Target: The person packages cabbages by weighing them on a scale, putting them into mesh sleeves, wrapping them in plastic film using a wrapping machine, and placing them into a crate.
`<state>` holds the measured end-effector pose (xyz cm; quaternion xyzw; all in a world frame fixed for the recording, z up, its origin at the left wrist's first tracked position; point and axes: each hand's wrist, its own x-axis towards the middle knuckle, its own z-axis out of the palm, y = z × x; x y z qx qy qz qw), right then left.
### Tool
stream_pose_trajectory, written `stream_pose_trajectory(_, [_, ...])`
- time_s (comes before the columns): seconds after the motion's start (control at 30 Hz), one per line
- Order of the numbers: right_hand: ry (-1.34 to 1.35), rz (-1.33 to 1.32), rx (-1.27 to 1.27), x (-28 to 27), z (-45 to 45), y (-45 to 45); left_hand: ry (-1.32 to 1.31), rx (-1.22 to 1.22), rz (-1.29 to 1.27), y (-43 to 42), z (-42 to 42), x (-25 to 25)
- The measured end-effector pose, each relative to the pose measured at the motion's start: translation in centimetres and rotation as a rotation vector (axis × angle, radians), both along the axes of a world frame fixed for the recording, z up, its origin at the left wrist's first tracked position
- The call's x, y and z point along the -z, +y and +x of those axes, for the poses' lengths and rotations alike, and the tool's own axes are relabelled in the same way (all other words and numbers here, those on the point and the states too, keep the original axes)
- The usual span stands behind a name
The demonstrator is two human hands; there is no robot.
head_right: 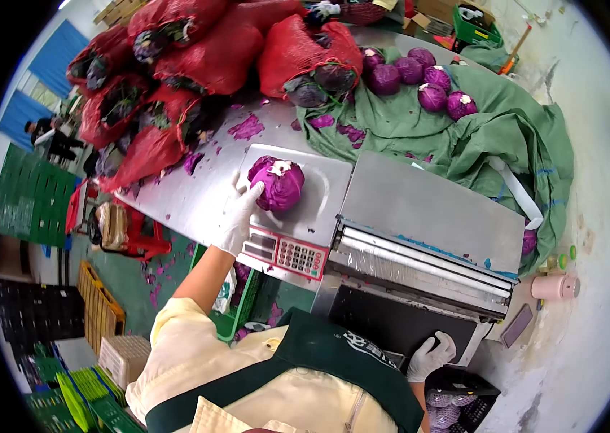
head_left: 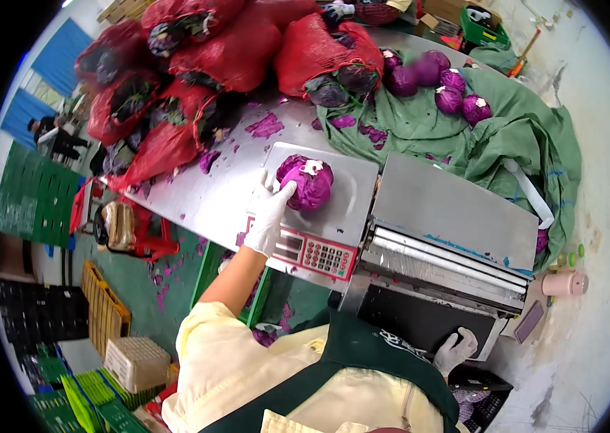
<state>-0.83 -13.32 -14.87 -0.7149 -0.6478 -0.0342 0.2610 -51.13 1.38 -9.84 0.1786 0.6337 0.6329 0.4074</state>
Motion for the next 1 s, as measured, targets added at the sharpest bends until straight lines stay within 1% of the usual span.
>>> stream_pose_trajectory(0.07, [0.119,0.022,-0.049,0.2,0.8,-0.9,0.180,0.046,0.044,-2.8,0.5,-1.2])
stream_pose_trajectory(0.1, [0.180,0.006,-0.053,0.0,1.3,-1.6,0.199,0.089,0.012,-3.9,-0.8,0.6])
stream_pose_trajectory(0.13, [0.246,0.029,-0.101,0.1,2.0,-2.0,0.018,0.090,0.022,-4.8,-1.1,1.0])
stream_pose_trajectory(0.27, [0.275,0.091,-0.171,-2.8,4.7,-2.1,-0.047,0.134,-0.038,-6.9,-1.4,1.7])
stream_pose_trajectory(0.33, [0.193,0.134,-0.195,-4.9,6.5,-1.9,-0.026,0.107,-0.135,-8.0,-1.1,1.8])
stream_pose_trajectory(0.37, [0.178,0.156,-0.196,-5.4,7.6,-1.9,-0.004,0.104,-0.123,-8.6,-1.8,3.1])
stream_pose_trajectory(0.4, [0.214,0.171,-0.189,-6.1,8.4,-1.9,0.137,0.088,-0.227,-9.2,-1.7,1.8])
stream_pose_trajectory(0.47, [0.245,0.215,-0.165,-6.8,10.5,-1.7,0.171,-0.068,-0.055,-10.9,0.4,-3.6])
stream_pose_trajectory(0.5, [0.174,0.262,-0.198,-6.7,12.0,-1.6,0.361,-0.048,-0.027,-11.5,-0.9,-3.5])
stream_pose_trajectory(0.53, [0.177,0.260,-0.215,-6.9,12.8,-1.4,0.551,-0.026,-0.002,-12.1,-2.9,-3.6])
stream_pose_trajectory(0.57, [0.182,0.264,-0.189,-7.2,13.2,-1.2,0.506,-0.010,0.024,-12.2,-4.2,-4.3])
stream_pose_trajectory(0.6, [0.187,0.268,-0.164,-7.5,13.6,-1.0,0.532,-0.017,0.061,-12.4,-4.8,-5.3])
stream_pose_trajectory(0.63, [0.108,0.273,-0.200,-7.9,13.8,-0.5,0.537,-0.019,0.037,-12.5,-5.2,-6.0])
stream_pose_trajectory(0.67, [0.113,0.272,-0.211,-8.1,13.4,0.0,0.541,-0.021,0.014,-12.5,-5.7,-6.6])
stream_pose_trajectory(0.7, [0.275,0.252,-0.190,-8.7,12.7,0.2,0.537,-0.022,0.014,-12.1,-5.8,-6.7])
stream_pose_trajectory(0.73, [0.437,0.229,-0.167,-9.4,11.9,0.5,0.546,0.021,0.015,-11.6,-5.9,-6.8])
stream_pose_trajectory(0.77, [0.362,0.209,-0.172,-10.2,11.0,0.8,0.555,0.064,0.017,-11.0,-6.1,-6.6])
stream_pose_trajectory(0.8, [0.358,0.208,-0.173,-10.6,10.1,1.1,0.551,0.063,0.017,-10.3,-6.1,-6.2])
stream_pose_trajectory(0.87, [0.331,0.194,-0.214,-11.0,8.5,2.1,0.549,0.192,0.027,-8.8,-6.4,-5.3])
stream_pose_trajectory(0.9, [0.327,0.194,-0.215,-11.2,7.7,2.8,0.585,0.262,0.067,-7.6,-7.6,-3.3])
stream_pose_trajectory(0.93, [0.346,0.168,-0.228,-11.4,6.9,3.5,0.472,0.303,0.044,-7.0,-6.8,-3.5])
stream_pose_trajectory(1.0, [0.355,0.145,-0.213,-11.5,5.6,4.1,0.500,0.405,-0.028,-5.0,-5.3,-2.9])
